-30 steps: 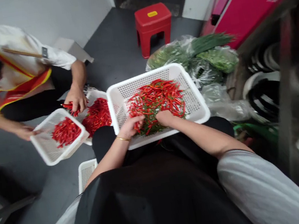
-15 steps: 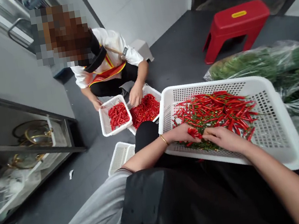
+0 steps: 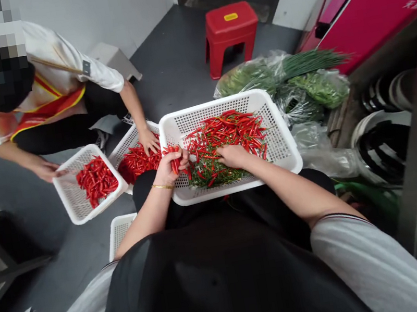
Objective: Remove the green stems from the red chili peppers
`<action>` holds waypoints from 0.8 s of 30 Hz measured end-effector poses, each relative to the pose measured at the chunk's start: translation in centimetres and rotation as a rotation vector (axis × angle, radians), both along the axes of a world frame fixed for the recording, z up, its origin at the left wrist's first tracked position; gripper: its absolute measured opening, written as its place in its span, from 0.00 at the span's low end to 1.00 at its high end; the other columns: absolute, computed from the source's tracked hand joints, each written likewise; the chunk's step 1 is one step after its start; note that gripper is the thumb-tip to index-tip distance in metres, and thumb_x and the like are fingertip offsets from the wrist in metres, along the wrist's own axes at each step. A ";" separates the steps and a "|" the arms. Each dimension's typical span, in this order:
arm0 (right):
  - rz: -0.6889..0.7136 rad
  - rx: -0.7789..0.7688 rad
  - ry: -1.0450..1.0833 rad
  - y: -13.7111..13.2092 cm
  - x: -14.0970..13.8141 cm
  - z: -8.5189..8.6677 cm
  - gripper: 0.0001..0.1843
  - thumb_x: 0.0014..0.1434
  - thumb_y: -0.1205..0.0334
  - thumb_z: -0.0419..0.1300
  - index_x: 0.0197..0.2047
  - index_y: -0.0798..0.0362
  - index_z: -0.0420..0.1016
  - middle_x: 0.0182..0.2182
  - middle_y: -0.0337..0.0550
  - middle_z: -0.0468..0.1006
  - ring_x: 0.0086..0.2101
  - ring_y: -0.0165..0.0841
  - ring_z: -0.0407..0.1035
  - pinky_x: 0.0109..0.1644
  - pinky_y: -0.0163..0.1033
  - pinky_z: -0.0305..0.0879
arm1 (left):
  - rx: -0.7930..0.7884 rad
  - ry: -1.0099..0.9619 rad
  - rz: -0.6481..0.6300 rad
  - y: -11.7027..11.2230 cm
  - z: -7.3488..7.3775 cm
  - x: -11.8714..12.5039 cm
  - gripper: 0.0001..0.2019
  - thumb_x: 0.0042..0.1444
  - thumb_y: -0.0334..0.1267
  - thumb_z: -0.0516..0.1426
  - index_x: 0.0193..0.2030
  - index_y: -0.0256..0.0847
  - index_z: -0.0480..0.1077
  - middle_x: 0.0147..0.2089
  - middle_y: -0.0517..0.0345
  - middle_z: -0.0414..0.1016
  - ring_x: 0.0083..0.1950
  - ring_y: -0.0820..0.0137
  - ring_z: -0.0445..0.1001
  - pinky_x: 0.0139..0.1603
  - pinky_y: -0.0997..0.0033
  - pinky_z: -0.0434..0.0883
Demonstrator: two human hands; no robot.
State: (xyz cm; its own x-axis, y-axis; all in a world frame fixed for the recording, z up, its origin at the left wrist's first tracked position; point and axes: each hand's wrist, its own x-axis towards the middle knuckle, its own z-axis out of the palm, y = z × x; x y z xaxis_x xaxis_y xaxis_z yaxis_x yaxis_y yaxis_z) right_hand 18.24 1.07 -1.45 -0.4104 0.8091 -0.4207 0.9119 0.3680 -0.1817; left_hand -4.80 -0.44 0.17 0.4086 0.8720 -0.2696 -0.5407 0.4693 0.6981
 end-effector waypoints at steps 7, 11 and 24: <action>0.010 -0.037 0.012 2.6 -5.4 -1.4 0.11 0.62 0.63 0.57 0.43 0.60 0.77 0.44 0.59 0.79 0.45 0.43 0.75 0.47 0.42 0.70 | -0.050 0.258 0.016 -0.1 -0.3 0.3 0.14 0.41 0.39 0.67 0.25 0.35 0.66 0.18 0.63 0.65 0.17 0.81 0.59 0.16 0.79 0.53; -0.358 -0.317 0.606 2.3 -2.9 -0.6 0.10 0.62 0.58 0.57 0.32 0.56 0.72 0.25 0.45 0.79 0.26 0.33 0.75 0.33 0.37 0.73 | -0.040 0.461 0.071 -0.5 -0.9 2.1 0.17 0.37 0.40 0.70 0.24 0.35 0.67 0.19 0.64 0.67 0.17 0.81 0.60 0.17 0.78 0.55; -0.064 0.253 0.400 -0.9 -1.5 3.4 0.22 0.68 0.54 0.46 0.34 0.59 0.75 0.36 0.56 0.79 0.36 0.38 0.74 0.36 0.37 0.62 | 0.024 0.514 -0.250 -0.8 0.6 3.7 0.12 0.40 0.36 0.68 0.29 0.33 0.72 0.18 0.61 0.69 0.17 0.79 0.61 0.17 0.77 0.55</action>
State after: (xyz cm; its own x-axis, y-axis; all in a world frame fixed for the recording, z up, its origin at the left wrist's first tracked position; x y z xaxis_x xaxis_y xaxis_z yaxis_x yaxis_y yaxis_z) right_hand 16.77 0.20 1.94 -0.4460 0.8947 -0.0261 0.8109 0.3915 -0.4349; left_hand -1.12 -1.25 0.77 0.4252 0.7738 -0.4695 -0.0036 0.5201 0.8541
